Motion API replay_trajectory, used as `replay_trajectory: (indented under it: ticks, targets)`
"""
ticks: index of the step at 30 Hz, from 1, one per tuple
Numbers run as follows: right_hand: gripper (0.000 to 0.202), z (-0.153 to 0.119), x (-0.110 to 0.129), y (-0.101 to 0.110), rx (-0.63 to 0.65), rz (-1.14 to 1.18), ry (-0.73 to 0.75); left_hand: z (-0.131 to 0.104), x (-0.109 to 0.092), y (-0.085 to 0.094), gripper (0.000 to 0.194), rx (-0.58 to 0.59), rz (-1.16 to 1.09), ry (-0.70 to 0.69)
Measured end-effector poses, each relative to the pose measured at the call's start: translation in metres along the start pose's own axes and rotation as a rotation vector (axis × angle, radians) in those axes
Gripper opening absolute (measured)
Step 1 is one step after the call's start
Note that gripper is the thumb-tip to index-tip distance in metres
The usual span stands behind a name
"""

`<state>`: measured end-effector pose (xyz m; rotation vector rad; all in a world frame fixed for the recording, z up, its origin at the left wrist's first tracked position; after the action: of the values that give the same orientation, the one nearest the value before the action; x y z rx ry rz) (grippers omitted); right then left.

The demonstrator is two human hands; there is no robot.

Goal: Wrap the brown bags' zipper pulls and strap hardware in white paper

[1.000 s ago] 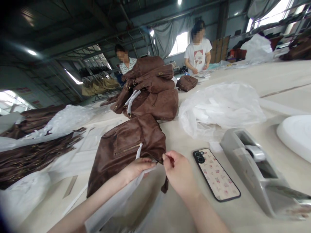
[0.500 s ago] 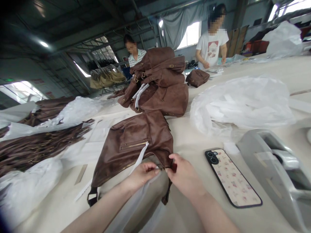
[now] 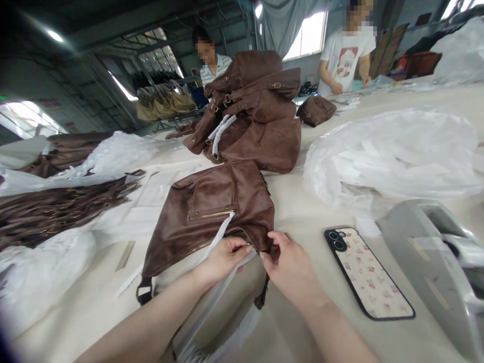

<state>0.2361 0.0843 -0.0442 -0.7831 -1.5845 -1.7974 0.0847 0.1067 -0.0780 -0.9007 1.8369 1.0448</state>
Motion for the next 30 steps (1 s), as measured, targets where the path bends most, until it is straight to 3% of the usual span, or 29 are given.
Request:
replay_trajectory:
  ticks: [3, 6, 12, 17, 25, 30]
  targets:
    - [0.025, -0.003, 0.009, 0.021, -0.112, 0.016, 0.009, 0.002, 0.001, 0.012, 0.042, -0.031, 0.029, 0.029]
    - [0.017, -0.006, 0.017, 0.03, -0.138, 0.051, 0.015, 0.001, 0.007, 0.016, 0.043, -0.021, -0.032, 0.12]
    - [0.016, -0.013, 0.052, 0.0, -0.024, -0.12, 0.363, 0.001, 0.006, 0.008, 0.04, 0.021, -0.011, 0.067]
    - [0.011, -0.013, 0.059, -0.017, -0.009, -0.327, 0.449, 0.002, 0.004, 0.007, 0.03, 0.008, 0.125, 0.017]
    - [0.01, -0.017, 0.07, -0.023, 0.015, -0.498, 0.541, -0.02, -0.038, 0.021, 0.024, -0.101, 0.663, -0.295]
    - [0.012, -0.017, 0.065, -0.025, 0.02, -0.43, 0.561, -0.045, -0.06, 0.009, 0.014, -0.087, 0.964, -0.465]
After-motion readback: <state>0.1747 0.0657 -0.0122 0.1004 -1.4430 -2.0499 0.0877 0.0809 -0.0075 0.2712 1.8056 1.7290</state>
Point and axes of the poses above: each hand's wrist, its own z-axis towards the middle knuckle, its own y-axis out of the back of the hand, x = y × z, the point moved 9 cm from there along z, towards the middle knuckle, and after that the axes turned 2 degrees about -x, right-handed, at the moved point
